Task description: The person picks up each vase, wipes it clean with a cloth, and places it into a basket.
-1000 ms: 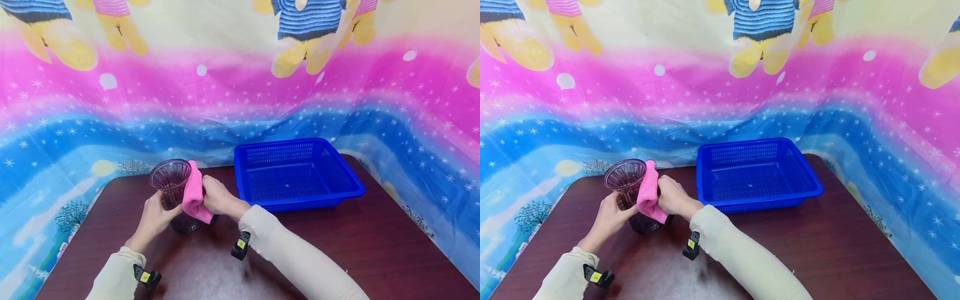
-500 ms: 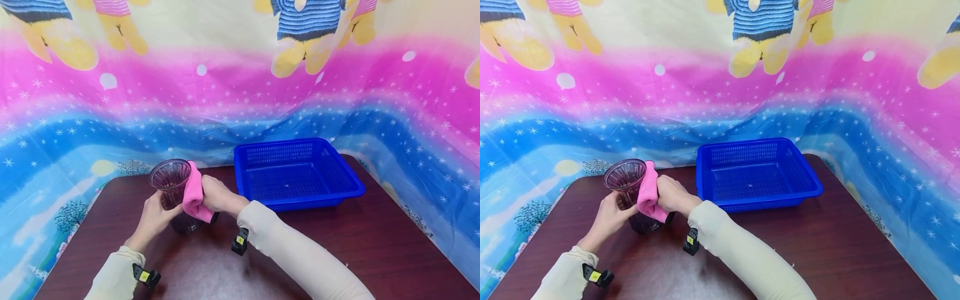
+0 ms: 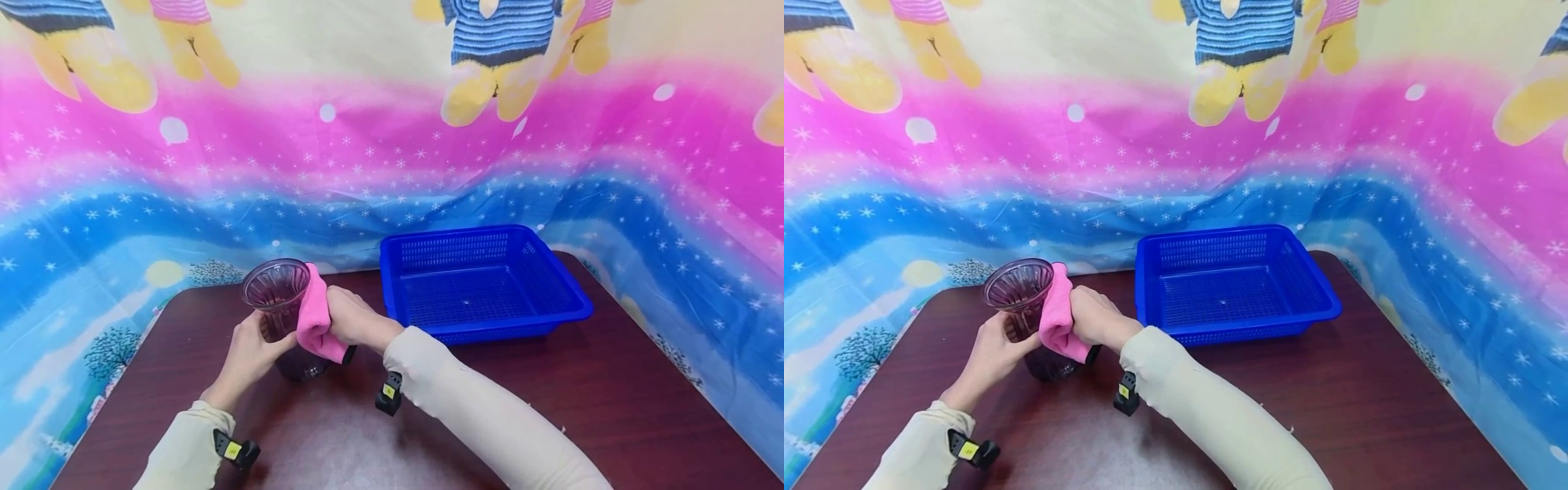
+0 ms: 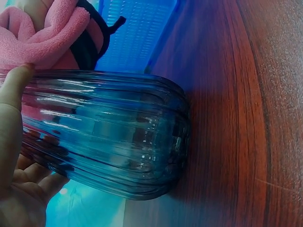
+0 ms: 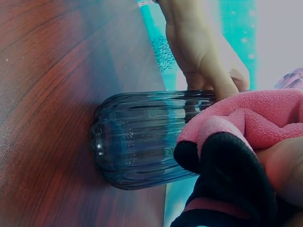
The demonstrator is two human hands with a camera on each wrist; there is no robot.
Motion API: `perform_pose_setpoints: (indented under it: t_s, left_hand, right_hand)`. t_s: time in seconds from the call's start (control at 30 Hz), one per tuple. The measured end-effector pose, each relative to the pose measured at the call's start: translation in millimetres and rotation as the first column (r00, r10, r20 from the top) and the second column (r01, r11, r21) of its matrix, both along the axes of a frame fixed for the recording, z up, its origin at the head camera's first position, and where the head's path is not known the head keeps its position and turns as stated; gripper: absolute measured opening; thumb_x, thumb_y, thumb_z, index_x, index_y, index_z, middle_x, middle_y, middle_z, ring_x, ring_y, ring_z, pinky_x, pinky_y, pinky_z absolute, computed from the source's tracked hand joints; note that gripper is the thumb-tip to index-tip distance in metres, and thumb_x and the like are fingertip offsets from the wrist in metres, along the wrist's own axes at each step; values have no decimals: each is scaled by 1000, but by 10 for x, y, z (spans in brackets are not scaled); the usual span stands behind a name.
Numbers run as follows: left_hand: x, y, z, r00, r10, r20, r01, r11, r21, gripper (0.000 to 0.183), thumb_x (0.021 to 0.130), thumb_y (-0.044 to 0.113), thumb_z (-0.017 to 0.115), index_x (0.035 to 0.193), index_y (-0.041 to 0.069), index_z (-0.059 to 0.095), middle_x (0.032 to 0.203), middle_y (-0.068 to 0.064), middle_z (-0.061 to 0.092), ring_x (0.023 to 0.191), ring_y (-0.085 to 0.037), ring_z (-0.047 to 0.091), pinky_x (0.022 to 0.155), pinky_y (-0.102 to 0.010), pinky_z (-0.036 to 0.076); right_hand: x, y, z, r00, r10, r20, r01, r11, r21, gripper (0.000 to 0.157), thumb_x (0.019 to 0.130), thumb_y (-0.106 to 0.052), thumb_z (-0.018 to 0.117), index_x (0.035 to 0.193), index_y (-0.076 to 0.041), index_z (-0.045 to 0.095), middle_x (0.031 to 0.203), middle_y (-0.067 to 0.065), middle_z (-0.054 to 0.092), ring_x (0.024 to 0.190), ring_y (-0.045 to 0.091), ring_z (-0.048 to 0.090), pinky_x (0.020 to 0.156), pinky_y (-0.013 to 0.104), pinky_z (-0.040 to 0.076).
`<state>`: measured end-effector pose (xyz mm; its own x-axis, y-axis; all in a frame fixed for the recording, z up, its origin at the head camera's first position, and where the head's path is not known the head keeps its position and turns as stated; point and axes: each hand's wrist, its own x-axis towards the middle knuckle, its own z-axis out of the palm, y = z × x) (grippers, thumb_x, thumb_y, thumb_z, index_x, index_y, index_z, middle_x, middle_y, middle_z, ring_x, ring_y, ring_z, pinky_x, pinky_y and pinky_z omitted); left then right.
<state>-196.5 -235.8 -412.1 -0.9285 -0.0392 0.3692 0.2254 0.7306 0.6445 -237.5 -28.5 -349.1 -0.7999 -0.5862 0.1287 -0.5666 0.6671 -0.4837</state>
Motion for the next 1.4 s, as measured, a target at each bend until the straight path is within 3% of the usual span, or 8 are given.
perform_pose_setpoints:
  t_s: [0.2, 0.5, 0.9, 1.4]
  left_hand:
    - [-5, -8, -3, 1000, -4, 6, 4, 1000, 7, 60, 82, 29, 82, 128, -2, 59, 116, -25, 72, 104, -39, 70, 90, -54, 57]
    - [-4, -8, -6, 1000, -6, 8, 6, 1000, 14, 59, 82, 29, 82, 127, -2, 59, 116, -26, 72, 105, -40, 71, 90, -55, 57]
    - [2, -3, -1, 1000, -3, 16, 3, 1000, 21, 60, 82, 29, 82, 128, -3, 59, 118, -27, 71, 107, -41, 70, 92, -56, 57]
    - [-4, 2, -16, 1000, 3, 0, -3, 1000, 17, 58, 81, 27, 82, 125, -3, 60, 115, -27, 72, 105, -41, 70, 91, -55, 56]
  right_hand:
    - [-8, 3, 6, 1000, 11, -5, -11, 1000, 10, 10, 87, -4, 71, 85, -8, 61, 88, 5, 61, 77, 14, 52, 69, 23, 47]
    - [-38, -8, -13, 1000, 8, 4, -8, 1000, 2, 17, 87, -6, 72, 77, -10, 60, 76, 1, 56, 70, 14, 52, 62, 21, 44]
    - [-28, -10, -26, 1000, -11, 10, 11, 1000, -3, 18, 87, -3, 69, 75, -13, 60, 76, -1, 56, 69, 13, 52, 60, 21, 44]
    - [-11, -4, -80, 997, -60, 44, 60, 998, 2, 13, 88, -9, 73, 86, -11, 60, 84, 1, 59, 73, 13, 54, 64, 22, 47]
